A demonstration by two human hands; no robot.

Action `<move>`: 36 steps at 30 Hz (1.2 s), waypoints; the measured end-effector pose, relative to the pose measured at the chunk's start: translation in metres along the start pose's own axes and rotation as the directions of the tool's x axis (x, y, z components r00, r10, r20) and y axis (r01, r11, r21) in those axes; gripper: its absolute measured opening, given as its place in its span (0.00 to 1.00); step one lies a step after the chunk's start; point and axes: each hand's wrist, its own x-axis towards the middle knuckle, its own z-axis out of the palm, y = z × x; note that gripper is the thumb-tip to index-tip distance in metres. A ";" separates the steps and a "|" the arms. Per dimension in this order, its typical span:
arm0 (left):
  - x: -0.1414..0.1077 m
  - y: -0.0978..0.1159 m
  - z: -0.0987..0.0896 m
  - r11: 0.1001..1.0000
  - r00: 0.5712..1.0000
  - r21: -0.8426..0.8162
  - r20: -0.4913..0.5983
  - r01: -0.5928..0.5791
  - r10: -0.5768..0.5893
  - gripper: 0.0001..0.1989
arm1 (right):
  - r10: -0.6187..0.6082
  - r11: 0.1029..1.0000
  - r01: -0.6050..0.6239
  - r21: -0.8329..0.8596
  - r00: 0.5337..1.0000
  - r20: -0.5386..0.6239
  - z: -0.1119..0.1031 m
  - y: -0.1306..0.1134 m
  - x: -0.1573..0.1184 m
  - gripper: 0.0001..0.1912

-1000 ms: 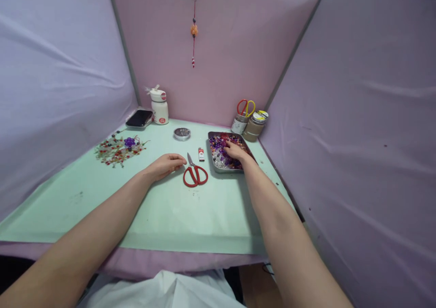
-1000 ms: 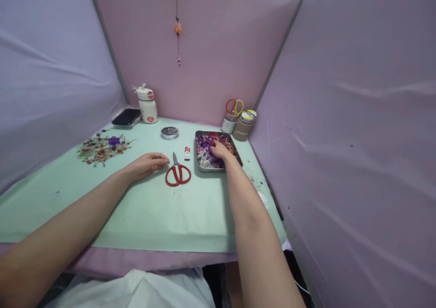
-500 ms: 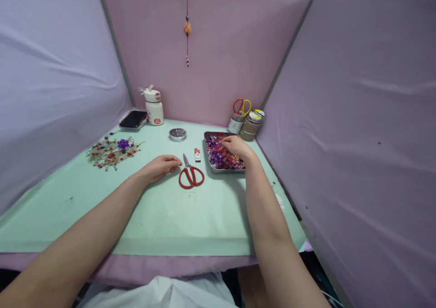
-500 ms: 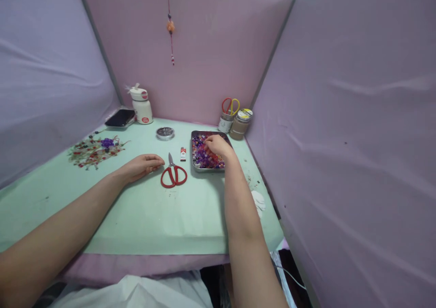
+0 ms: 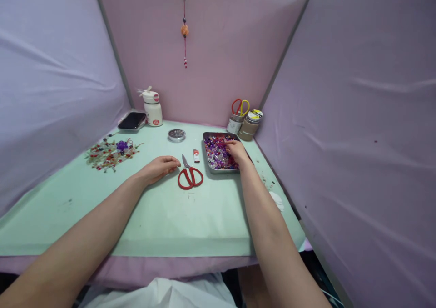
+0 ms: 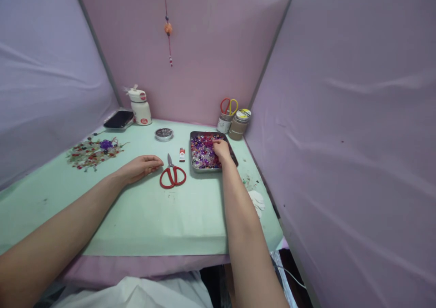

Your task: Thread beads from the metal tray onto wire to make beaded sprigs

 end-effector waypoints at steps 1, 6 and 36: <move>-0.001 0.001 0.001 1.000 1.000 0.002 0.000 -0.005 0.005 0.15 | 0.000 1.000 0.000 -0.003 1.000 -0.025 -0.002 0.001 0.001 0.16; -0.002 0.002 0.001 1.000 1.000 -0.007 0.006 -0.012 0.012 0.15 | -0.099 0.988 0.086 -0.125 0.990 -0.100 -0.007 0.001 -0.003 0.15; 0.000 0.000 0.000 1.000 1.000 0.018 -0.003 -0.003 0.003 0.16 | -0.164 0.562 0.335 -0.756 0.941 0.295 -0.004 -0.019 -0.026 0.10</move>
